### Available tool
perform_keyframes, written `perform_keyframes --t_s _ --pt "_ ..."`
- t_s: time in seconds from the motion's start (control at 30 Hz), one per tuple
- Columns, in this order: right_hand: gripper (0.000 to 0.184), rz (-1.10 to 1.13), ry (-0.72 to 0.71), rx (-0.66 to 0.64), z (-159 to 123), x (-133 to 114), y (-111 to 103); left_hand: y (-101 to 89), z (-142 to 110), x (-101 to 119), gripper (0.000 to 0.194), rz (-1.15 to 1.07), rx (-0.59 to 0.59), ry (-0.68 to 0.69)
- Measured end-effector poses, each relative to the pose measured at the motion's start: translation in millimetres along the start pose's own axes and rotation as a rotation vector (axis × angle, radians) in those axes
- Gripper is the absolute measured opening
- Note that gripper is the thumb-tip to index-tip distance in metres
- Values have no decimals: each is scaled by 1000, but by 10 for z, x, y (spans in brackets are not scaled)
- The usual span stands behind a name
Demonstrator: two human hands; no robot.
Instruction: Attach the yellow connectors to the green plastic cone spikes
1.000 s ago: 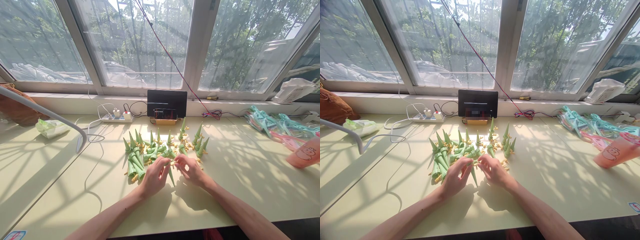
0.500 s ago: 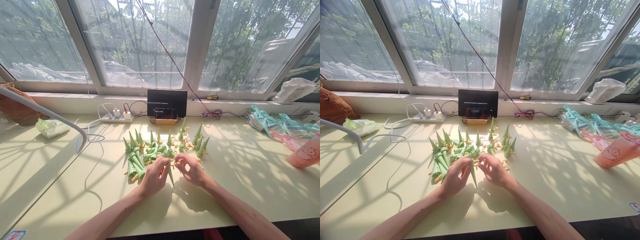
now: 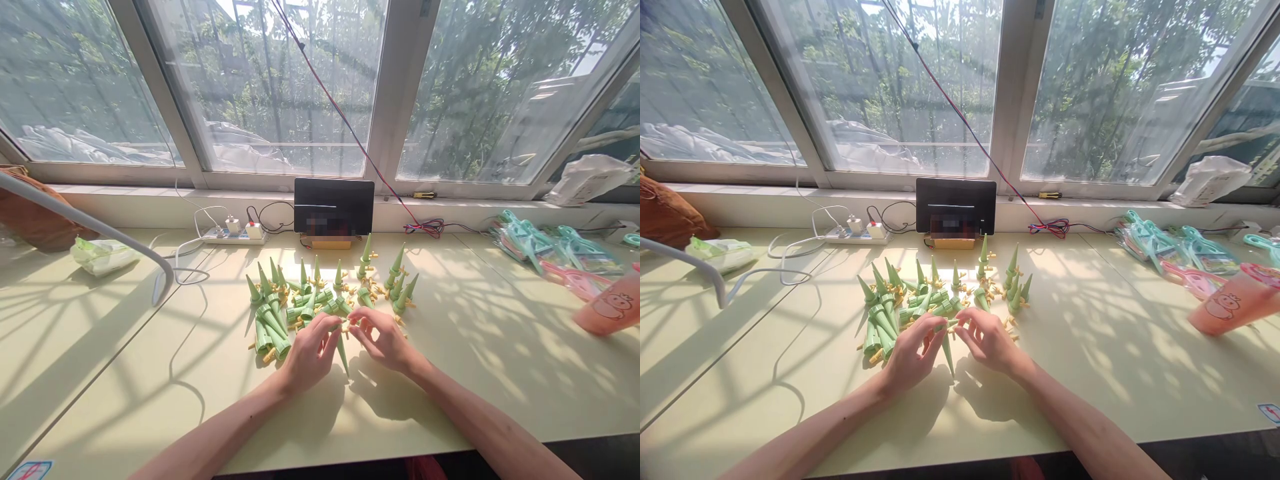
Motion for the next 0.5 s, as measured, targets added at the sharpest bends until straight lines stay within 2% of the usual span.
perform_keyframes --t_s 0.3,0.5 --pt "9 7 -5 -3 -14 52 25 22 -8 -35 13 11 -14 -28" --pt "14 -21 -9 13 -3 50 10 17 13 4 18 11 -13 16"
Point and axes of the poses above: each hand's wrist, its own z-axis towards the middle knuckle, its own y-axis out of the palm, x = y × z, the point moved 8 cm from there along z, towards the middle knuckle, and after that the axes turned 12 degrees about x, right-handed, at the moved point
